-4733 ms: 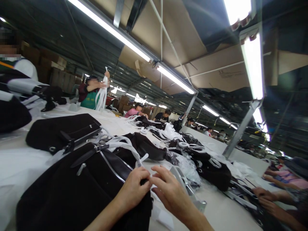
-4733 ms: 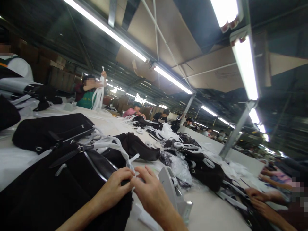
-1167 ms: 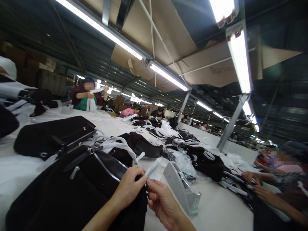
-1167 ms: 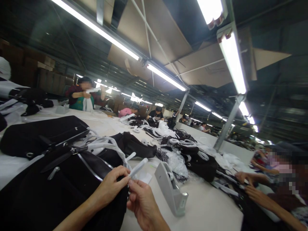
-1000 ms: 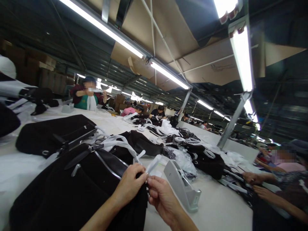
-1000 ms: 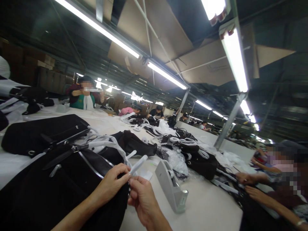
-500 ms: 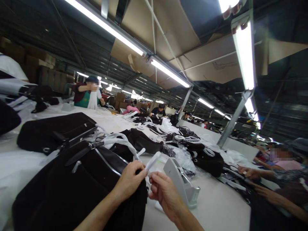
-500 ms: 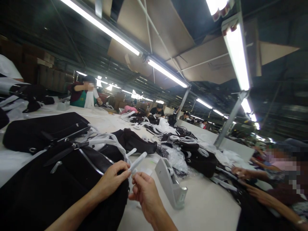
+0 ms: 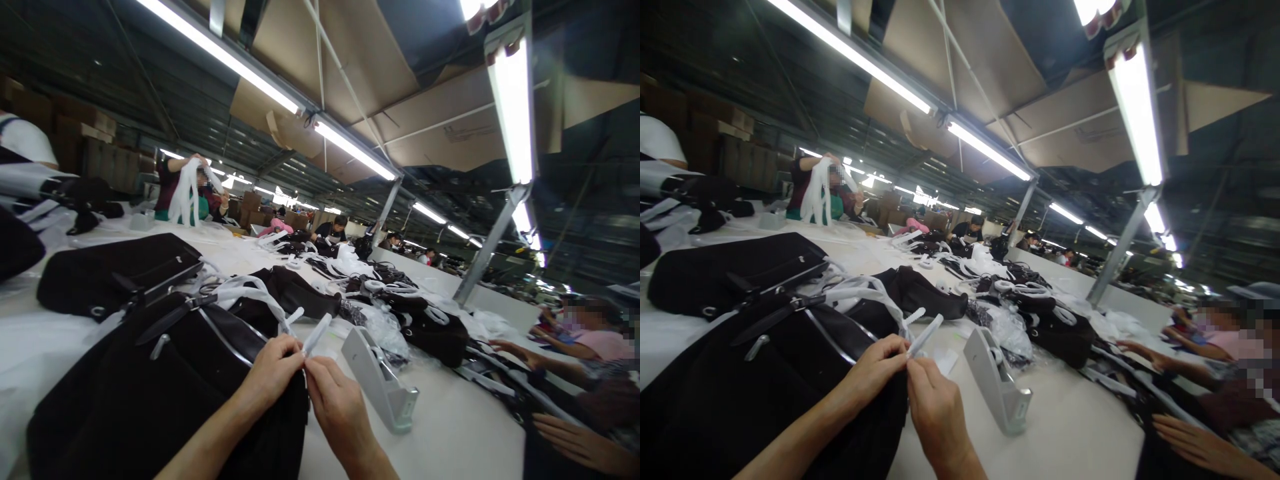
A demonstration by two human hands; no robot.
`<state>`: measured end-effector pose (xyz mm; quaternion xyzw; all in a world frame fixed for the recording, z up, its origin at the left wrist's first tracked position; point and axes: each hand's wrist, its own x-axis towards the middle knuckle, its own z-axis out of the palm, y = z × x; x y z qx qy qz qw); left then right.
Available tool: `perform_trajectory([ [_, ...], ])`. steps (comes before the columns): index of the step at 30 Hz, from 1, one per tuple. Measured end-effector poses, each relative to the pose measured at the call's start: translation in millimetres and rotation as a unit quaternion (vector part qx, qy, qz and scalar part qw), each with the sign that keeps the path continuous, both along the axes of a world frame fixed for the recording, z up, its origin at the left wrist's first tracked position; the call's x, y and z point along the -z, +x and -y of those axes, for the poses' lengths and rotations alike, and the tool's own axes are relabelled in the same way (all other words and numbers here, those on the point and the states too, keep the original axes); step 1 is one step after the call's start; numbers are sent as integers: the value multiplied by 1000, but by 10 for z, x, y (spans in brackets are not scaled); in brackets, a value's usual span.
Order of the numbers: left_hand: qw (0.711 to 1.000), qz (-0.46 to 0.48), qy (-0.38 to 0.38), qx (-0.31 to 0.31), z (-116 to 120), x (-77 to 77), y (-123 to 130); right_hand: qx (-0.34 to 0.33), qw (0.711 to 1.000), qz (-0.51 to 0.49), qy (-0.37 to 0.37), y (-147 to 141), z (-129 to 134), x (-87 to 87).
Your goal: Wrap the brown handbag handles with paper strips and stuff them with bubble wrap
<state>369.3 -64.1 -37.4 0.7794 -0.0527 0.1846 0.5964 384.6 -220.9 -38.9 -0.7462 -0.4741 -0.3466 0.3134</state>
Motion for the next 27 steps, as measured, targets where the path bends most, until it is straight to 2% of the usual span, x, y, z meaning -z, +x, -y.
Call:
perform_trajectory([
  [3,1000,-6,-2,-1,-1,-5,8,14,992,121,-32,54,-25,-33],
  [5,1000,-10,-4,-2,2,-13,5,26,986,159,-50,78,-41,-57],
  [14,999,-24,-32,-2,26,-52,-14,46,983,162,-74,129,-92,-97],
  [18,999,-21,-33,3,32,-70,-31,41,985,139,-88,206,-111,-179],
  [23,999,-25,-41,9,31,-85,-48,60,997,27,-44,247,44,-351],
  [25,998,-36,-51,11,20,-75,-29,39,990,-136,-2,207,116,-362],
  [26,998,-41,-55,14,14,-71,-19,13,969,-246,27,178,138,-348],
  [27,997,-44,-57,18,8,-69,-13,-18,934,-352,57,145,146,-323],
])
